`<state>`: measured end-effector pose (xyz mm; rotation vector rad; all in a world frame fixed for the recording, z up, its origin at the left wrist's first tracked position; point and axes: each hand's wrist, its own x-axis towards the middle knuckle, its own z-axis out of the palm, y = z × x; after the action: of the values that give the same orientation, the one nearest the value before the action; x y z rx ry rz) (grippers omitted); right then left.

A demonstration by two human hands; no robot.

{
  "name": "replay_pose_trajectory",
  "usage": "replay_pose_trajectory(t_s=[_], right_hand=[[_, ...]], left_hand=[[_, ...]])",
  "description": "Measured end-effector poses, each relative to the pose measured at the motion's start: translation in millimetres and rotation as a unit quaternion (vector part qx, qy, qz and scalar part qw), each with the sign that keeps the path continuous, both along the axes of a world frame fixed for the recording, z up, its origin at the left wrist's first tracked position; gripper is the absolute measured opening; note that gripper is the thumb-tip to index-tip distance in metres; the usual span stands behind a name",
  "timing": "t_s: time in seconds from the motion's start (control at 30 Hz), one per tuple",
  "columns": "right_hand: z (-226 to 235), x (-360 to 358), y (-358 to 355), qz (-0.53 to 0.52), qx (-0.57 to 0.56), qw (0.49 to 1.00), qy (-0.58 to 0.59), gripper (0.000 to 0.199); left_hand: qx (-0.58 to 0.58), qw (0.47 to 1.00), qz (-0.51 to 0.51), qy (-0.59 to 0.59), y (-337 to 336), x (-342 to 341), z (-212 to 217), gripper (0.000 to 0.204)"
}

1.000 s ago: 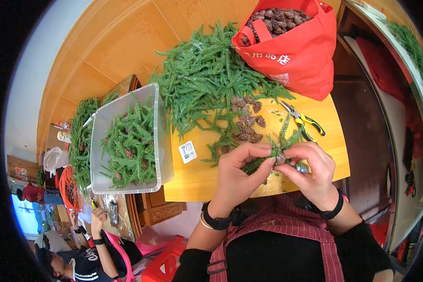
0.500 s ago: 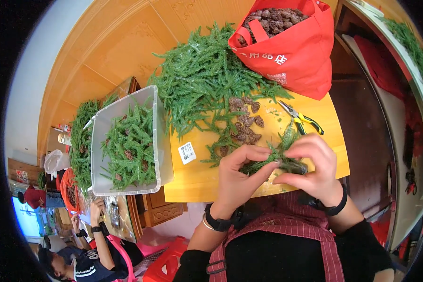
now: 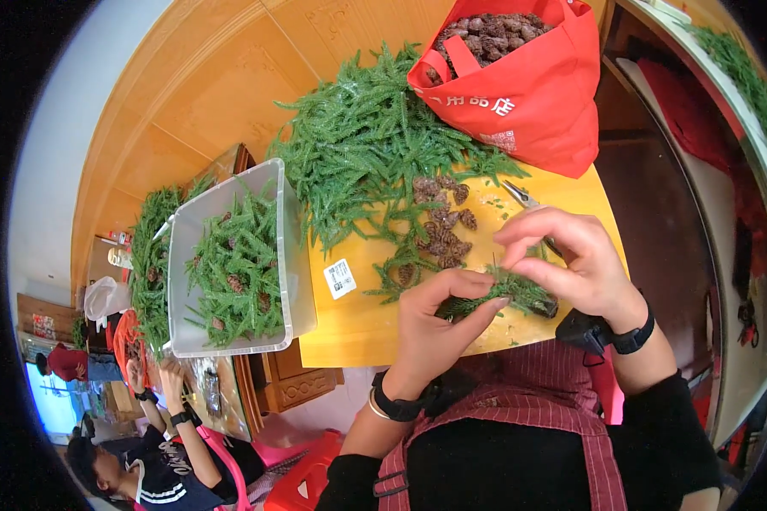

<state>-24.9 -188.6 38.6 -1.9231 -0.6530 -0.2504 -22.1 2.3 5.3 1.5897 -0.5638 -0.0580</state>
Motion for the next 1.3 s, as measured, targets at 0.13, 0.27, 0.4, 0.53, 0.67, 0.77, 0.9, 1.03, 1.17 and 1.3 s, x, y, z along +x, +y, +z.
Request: replay_pose_trajectory(t_s=[0.13, 0.27, 0.4, 0.53, 0.67, 0.77, 0.9, 1.03, 1.17, 1.3], right_hand=[[-4.2, -7.7, 0.4, 0.001, 0.102, 0.991, 0.091, 0.03], [-0.8, -4.2, 6.0, -0.029, 0.014, 0.999, 0.019, 0.03], [-2.7, -1.5, -3.8, 0.037, -0.052, 0.998, -0.004, 0.027], [-14.5, -0.3, -3.0, 0.048, 0.044, 0.998, -0.026, 0.012], [-25.6, -7.1, 2.2, 0.074, 0.175, 0.982, 0.012, 0.012], [-22.6, -16.4, 6.2, 0.042, 0.225, 0.969, 0.097, 0.02], [-10.2, -16.4, 4.1, 0.042, 0.136, 0.986, 0.088, 0.026], [-4.6, -17.5, 4.1, -0.01, 0.087, 0.982, 0.165, 0.031], [-1.3, -16.3, 7.8, -0.039, 0.053, 0.992, 0.109, 0.025], [-6.9, -16.2, 7.9, -0.03, 0.099, 0.986, 0.134, 0.022]], left_hand=[[-0.017, 1.0, -0.008, 0.013, -1.8, 0.3, -1.4, 0.018], [0.0, 1.0, -0.027, -0.009, -0.6, 0.0, 0.3, 0.019], [0.004, 0.999, -0.044, 0.003, -0.3, -0.6, 0.7, 0.019], [-0.031, 0.998, -0.047, 0.003, 3.0, 0.2, 1.0, 0.02], [-0.081, 0.994, -0.043, 0.063, 3.9, 0.0, -0.3, 0.02], [-0.079, 0.995, -0.053, 0.033, 2.3, 0.6, -3.3, 0.019], [-0.077, 0.996, -0.043, 0.028, 1.7, -0.6, -2.4, 0.016], [-0.061, 0.997, -0.04, -0.01, 0.2, -0.5, -3.6, 0.016], [-0.043, 0.998, -0.033, -0.021, 1.5, 0.5, -3.9, 0.015], [-0.032, 0.999, -0.035, -0.026, 0.0, 0.9, 1.0, 0.016]])
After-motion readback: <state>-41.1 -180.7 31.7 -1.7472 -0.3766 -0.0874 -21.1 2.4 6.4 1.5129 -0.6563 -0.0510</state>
